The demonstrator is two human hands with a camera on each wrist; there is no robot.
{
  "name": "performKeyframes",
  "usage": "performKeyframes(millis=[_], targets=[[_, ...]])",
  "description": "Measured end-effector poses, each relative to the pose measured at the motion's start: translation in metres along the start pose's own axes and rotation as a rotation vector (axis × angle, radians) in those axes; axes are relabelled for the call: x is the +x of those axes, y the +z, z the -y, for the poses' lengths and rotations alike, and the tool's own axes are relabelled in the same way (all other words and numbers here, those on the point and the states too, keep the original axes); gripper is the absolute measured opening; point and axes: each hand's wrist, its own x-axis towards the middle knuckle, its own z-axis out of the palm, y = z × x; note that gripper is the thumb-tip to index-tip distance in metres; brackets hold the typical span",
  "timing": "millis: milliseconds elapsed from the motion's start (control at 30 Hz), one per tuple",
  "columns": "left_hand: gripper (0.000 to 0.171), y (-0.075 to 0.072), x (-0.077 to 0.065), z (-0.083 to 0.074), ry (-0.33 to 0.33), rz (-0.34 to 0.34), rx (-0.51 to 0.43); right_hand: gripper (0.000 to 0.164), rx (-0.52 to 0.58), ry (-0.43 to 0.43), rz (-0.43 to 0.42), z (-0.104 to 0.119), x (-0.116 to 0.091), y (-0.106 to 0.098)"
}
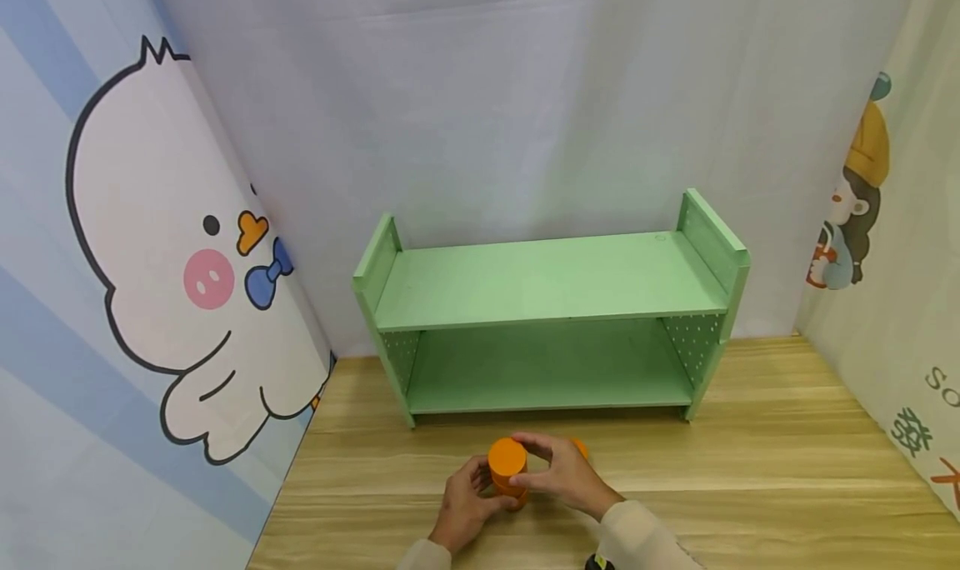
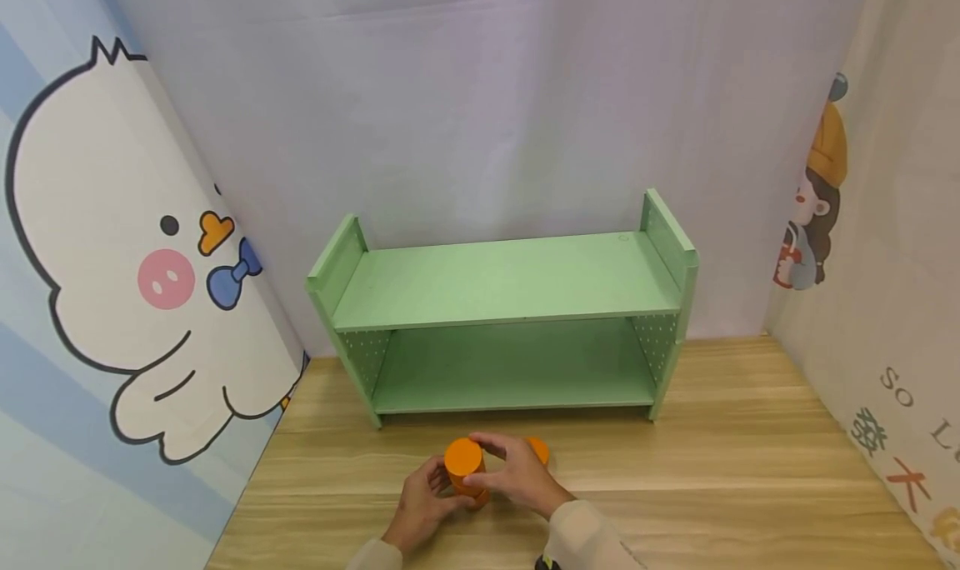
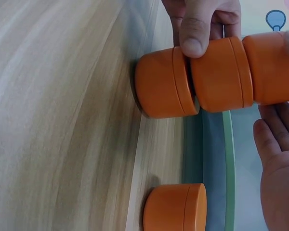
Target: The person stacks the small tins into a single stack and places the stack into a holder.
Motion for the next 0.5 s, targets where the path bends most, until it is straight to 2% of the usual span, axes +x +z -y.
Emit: performKeyframes(millis=[233, 500], targets=[[0.057, 0.002, 0.007, 0.030, -0.005, 0.000, -0.009, 0.067, -0.026, -0.014, 0.007, -0.001, -0.002, -0.010], [0.058, 0.001, 0.007, 0.032, 0.023, 0.006, -0.007, 0.065, -0.063, -0.004, -0.021, -0.003, -0.005, -0.025]])
